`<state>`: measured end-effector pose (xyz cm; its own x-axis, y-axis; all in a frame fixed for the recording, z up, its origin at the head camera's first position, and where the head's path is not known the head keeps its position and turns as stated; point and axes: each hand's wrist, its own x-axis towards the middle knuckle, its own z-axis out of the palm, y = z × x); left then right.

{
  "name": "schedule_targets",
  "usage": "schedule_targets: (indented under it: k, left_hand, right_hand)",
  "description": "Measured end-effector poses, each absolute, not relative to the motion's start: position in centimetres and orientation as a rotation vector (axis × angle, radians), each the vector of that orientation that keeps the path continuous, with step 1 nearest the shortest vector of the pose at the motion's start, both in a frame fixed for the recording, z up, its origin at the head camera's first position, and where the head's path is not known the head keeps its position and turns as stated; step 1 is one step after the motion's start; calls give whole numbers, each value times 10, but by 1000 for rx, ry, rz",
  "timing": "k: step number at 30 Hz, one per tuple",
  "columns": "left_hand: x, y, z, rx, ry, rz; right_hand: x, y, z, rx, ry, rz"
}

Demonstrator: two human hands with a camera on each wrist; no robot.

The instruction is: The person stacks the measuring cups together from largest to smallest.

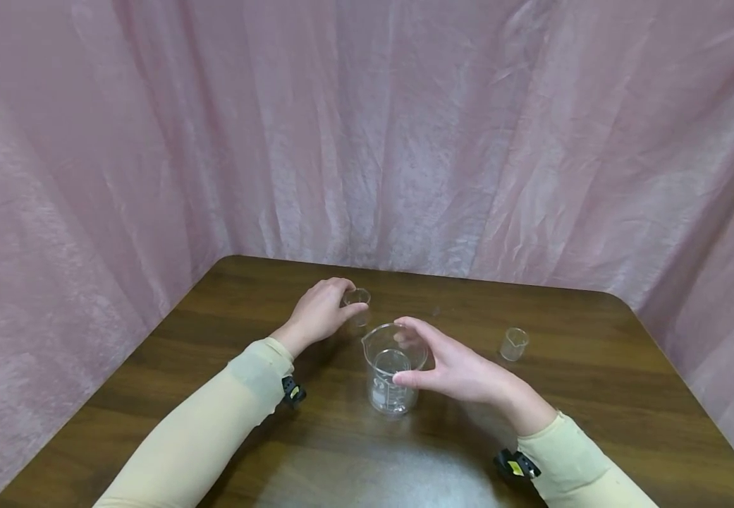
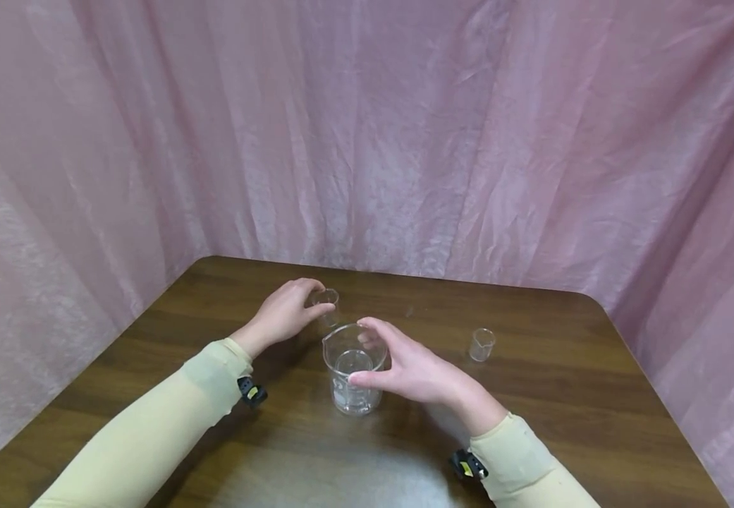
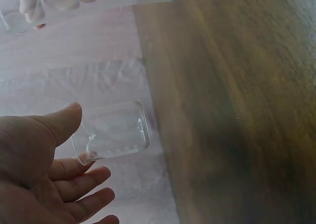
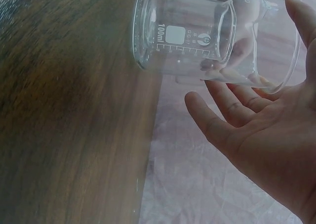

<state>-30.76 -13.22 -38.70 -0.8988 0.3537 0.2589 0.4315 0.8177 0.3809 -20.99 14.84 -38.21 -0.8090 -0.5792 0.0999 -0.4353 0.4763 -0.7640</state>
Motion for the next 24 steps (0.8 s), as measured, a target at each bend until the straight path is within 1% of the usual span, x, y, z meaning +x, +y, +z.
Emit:
schedule_targets:
  k: [24]
  left_hand:
    - [-274,-131,-344,-792,-2682,-623]
  right_hand:
    - [-212,149,-386,-925,2531,-1282]
